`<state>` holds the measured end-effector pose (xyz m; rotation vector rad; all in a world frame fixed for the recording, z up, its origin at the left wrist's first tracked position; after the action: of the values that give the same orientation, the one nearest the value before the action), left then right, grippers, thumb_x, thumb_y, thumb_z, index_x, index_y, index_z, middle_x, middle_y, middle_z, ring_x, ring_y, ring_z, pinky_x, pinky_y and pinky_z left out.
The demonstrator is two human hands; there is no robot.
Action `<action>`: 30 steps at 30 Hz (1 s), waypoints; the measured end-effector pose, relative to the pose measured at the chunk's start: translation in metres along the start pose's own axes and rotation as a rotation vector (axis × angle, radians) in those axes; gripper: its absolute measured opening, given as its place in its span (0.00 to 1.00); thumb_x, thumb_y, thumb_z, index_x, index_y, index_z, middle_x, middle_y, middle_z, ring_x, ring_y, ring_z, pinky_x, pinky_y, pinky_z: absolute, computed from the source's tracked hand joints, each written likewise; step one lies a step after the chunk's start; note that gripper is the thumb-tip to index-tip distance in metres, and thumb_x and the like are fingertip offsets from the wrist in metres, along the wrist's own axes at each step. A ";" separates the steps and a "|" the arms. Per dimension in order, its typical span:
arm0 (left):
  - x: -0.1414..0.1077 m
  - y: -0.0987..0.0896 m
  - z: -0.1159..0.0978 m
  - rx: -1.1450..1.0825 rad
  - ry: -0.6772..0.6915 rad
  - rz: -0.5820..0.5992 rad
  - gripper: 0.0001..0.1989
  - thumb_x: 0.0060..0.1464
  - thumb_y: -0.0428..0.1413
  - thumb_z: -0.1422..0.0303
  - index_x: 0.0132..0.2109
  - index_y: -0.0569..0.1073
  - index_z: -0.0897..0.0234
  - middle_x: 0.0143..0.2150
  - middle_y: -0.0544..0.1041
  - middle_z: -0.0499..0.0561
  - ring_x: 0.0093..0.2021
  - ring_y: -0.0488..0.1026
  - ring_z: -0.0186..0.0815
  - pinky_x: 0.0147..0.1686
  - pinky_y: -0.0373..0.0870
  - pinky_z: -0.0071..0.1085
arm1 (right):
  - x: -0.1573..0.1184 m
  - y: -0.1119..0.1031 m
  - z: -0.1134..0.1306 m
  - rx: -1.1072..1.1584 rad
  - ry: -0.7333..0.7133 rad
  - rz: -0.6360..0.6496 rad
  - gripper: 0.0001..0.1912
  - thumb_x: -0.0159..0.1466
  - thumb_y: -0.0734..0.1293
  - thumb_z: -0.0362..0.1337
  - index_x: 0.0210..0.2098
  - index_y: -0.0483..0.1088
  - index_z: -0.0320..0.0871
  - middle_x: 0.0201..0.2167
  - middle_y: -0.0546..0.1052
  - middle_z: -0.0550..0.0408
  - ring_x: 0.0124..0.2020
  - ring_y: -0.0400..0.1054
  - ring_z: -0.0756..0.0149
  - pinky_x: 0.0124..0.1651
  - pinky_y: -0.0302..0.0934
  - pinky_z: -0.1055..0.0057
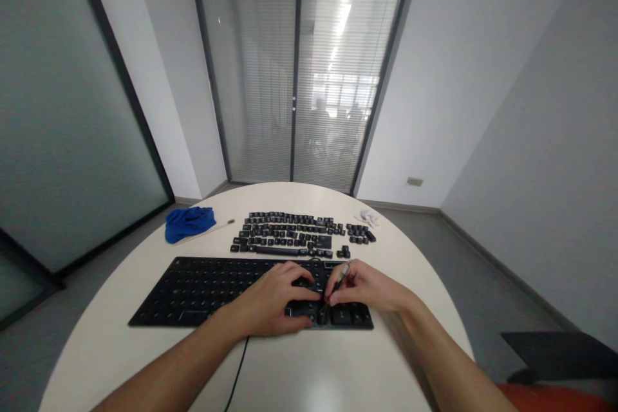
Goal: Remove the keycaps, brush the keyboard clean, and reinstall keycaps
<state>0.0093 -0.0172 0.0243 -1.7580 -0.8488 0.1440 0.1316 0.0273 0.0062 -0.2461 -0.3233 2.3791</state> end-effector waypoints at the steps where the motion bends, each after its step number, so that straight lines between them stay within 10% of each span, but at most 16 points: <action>1: 0.000 0.000 0.000 -0.003 -0.003 0.001 0.22 0.51 0.67 0.65 0.54 0.77 0.52 0.55 0.73 0.53 0.55 0.68 0.46 0.56 0.66 0.46 | -0.001 0.001 0.004 -0.035 -0.016 -0.002 0.18 0.55 0.77 0.48 0.36 0.80 0.39 0.24 0.79 0.56 0.23 0.70 0.70 0.26 0.62 0.75; 30: -0.001 0.000 0.000 -0.004 0.000 -0.002 0.22 0.51 0.66 0.64 0.55 0.77 0.51 0.55 0.73 0.53 0.55 0.68 0.46 0.56 0.66 0.46 | 0.000 -0.005 0.004 -0.090 -0.034 -0.031 0.14 0.53 0.78 0.45 0.33 0.82 0.40 0.26 0.79 0.55 0.24 0.68 0.70 0.27 0.59 0.75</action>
<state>0.0087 -0.0172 0.0242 -1.7603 -0.8515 0.1405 0.1333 0.0300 0.0113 -0.2414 -0.4478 2.3431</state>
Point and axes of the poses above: each hand's wrist, its own x-axis towards the middle knuckle, its own y-axis out of the palm, z = x × y, the point moved 9 cm from there along x, towards the middle knuckle
